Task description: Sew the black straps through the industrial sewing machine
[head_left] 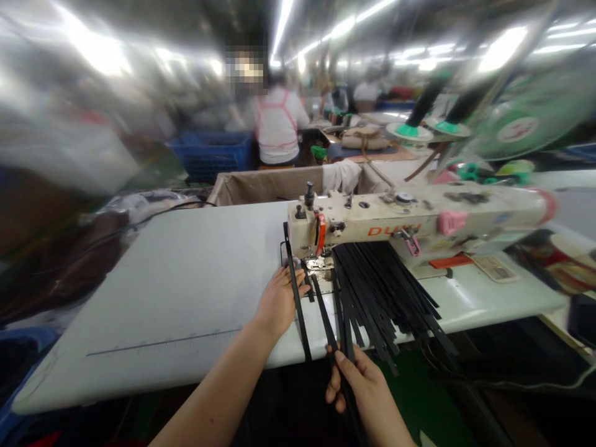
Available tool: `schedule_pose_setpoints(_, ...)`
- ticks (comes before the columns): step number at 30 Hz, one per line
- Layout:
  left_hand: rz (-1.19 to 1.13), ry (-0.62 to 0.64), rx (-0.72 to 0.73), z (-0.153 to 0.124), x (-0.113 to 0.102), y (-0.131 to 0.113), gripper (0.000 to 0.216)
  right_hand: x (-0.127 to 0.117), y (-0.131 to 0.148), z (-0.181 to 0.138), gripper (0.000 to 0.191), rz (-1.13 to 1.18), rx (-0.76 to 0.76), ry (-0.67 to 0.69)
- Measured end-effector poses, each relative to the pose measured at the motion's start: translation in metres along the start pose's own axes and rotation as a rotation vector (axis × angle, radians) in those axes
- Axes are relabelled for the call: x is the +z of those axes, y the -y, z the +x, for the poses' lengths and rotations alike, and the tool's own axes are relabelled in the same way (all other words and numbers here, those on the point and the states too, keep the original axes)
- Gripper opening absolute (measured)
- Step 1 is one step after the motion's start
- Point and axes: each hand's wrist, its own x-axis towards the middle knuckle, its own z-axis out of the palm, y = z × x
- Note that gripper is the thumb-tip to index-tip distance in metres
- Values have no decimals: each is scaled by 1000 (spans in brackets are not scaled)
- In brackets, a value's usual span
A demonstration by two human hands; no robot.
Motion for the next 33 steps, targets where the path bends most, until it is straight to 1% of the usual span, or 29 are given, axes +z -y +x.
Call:
schedule_pose_setpoints(8,-22,-11,-30,-1,3,1,29,-1,0,1,62,-3,6,-10)
schedule_pose_setpoints(13,8,-25,-48,-1,4,-1,28,-2,-2,2,61,-3,4,-14)
schedule_pose_setpoints(19,30,-35,28,1,4,2,28,-1,1,3,64,-15,4,-4)
schedule_pose_setpoints(27,42,23,-73,2,4,0,30,0,1,3,63,-8,9,-12)
schedule_pose_setpoints(30,17,17,-89,1,5,1,30,-1,0,3,62,-5,-7,-4)
schedule_pose_setpoints(33,-42,-13,-87,3,7,7,26,-2,0,3,61,5,-19,-8)
